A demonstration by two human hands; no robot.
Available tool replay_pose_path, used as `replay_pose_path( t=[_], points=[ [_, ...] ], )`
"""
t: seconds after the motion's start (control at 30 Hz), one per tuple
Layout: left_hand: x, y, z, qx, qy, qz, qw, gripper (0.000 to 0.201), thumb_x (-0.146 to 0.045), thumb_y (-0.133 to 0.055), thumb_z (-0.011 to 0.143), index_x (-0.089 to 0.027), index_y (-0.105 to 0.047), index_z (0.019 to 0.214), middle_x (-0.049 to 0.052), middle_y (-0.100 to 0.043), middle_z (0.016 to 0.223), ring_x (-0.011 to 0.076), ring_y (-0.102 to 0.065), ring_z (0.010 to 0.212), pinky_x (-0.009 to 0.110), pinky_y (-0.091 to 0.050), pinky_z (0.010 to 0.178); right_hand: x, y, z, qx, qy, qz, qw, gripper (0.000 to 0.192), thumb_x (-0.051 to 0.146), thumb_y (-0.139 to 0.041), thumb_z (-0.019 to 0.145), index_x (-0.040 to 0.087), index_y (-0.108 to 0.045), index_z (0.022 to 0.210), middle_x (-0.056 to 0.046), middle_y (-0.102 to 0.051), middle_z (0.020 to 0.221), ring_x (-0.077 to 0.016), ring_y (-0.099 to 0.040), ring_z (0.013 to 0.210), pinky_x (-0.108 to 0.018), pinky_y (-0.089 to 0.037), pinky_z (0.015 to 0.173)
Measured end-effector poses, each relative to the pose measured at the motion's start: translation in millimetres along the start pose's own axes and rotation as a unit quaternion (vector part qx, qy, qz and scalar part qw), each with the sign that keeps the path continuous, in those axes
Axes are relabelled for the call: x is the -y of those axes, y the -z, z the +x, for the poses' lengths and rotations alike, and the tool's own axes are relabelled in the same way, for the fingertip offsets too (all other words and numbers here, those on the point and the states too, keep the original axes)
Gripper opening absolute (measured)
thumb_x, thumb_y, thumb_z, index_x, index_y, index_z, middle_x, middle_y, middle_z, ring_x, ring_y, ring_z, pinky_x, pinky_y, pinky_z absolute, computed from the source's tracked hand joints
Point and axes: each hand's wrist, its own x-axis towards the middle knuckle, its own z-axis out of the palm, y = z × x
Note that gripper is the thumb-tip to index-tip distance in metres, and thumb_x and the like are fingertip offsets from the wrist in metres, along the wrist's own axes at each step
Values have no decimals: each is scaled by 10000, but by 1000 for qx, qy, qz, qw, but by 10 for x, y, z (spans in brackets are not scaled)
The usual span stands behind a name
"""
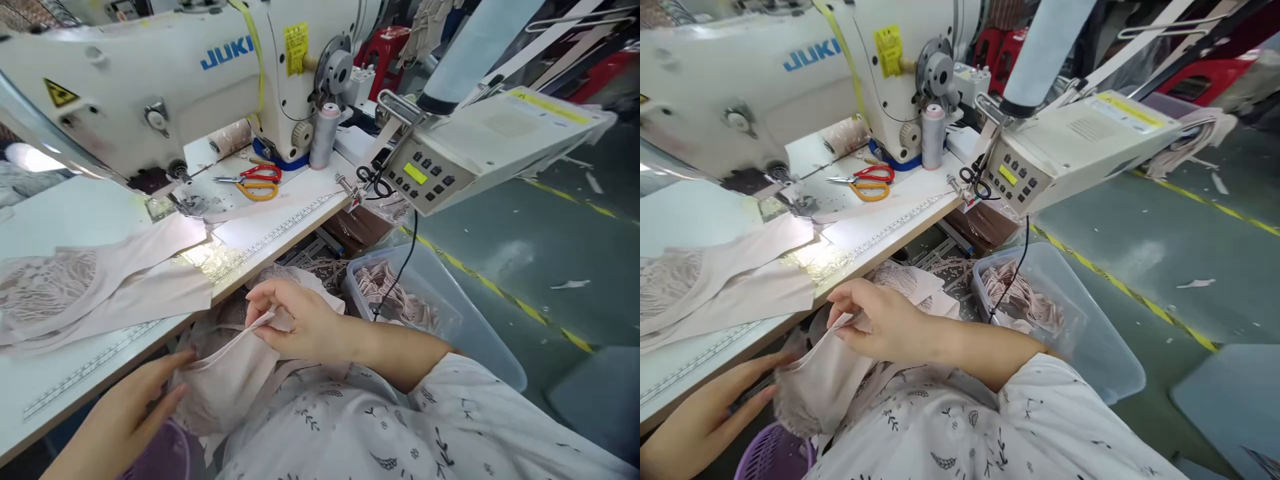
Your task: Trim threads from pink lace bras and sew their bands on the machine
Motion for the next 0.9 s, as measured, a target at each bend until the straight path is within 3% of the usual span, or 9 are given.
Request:
replay_pose_path(
  t=[0.03, 0.13, 0.27, 0.37, 0.5, 0.63, 0.77, 0.9],
  points=[
    [-122, 60, 113, 24, -29, -3, 999, 395, -407, -563, 844, -353, -543, 1235, -44, -668, 1167, 184, -647, 1030, 218, -542, 828, 23, -10, 24, 8, 8, 1, 1000, 288, 115, -544, 788, 201, -426, 1038, -16, -659, 857, -116, -616, 835, -263, -509, 740],
    [-499, 175, 452, 21, -101, -63, 993, 380, -308, -453, 905, -253, -514, 1277, 65, -608, 1248, 197, -591, 1110, 272, -496, 923, 68, -34, 84, 27, 16, 15, 999, 271, 117, -543, 791, 192, -436, 1028, -18, -650, 858, -108, -604, 823, -240, -509, 708],
    [-770, 174, 714, 6, -101, -197, 975, 271, -266, -397, 922, -201, -659, 900, 40, -675, 827, 139, -628, 750, 219, -521, 676, 72, -40, 122, 22, -16, 40, 999, 276, 112, -560, 771, 183, -450, 1014, -28, -650, 882, -112, -610, 840, -235, -508, 703],
    [-766, 106, 744, -33, -54, -248, 967, 243, -284, -464, 893, -188, -671, 809, 13, -639, 666, 120, -581, 597, 211, -475, 550, 57, -21, 126, 6, -32, 28, 999, 276, 108, -579, 751, 183, -478, 996, -33, -654, 910, -119, -618, 842, -247, -512, 729],
    [-707, 38, 691, -57, -24, -262, 963, 202, -292, -519, 865, -201, -697, 838, 16, -665, 705, 128, -608, 621, 215, -474, 549, 36, 0, 133, -14, -11, -4, 1000, 212, 126, -631, 732, 173, -541, 919, -23, -652, 876, -120, -616, 802, -250, -514, 751],
    [-728, 41, 635, -88, -3, -247, 965, 189, -304, -529, 858, -228, -699, 828, -17, -618, 609, 131, -606, 594, 224, -485, 560, 17, -12, 146, -23, 10, -21, 999, 135, 148, -651, 741, 163, -568, 846, -11, -650, 802, -116, -609, 754, -231, -514, 723],
    [-772, 60, 614, -79, -8, -216, 973, 230, -305, -478, 891, -216, -683, 840, -23, -596, 590, 121, -576, 549, 216, -459, 509, -3, -40, 151, -22, 4, -18, 1000, 141, 164, -659, 746, 164, -579, 862, -6, -653, 802, -108, -613, 725, -216, -517, 695],
    [-780, 30, 607, -106, -56, -166, 979, 206, -230, -453, 899, -210, -642, 819, -34, -600, 633, 97, -575, 564, 186, -446, 510, -16, -62, 143, -22, -6, -21, 1000, 154, 180, -663, 755, 158, -593, 890, -17, -663, 842, -97, -614, 684, -208, -518, 670]
  ],
)
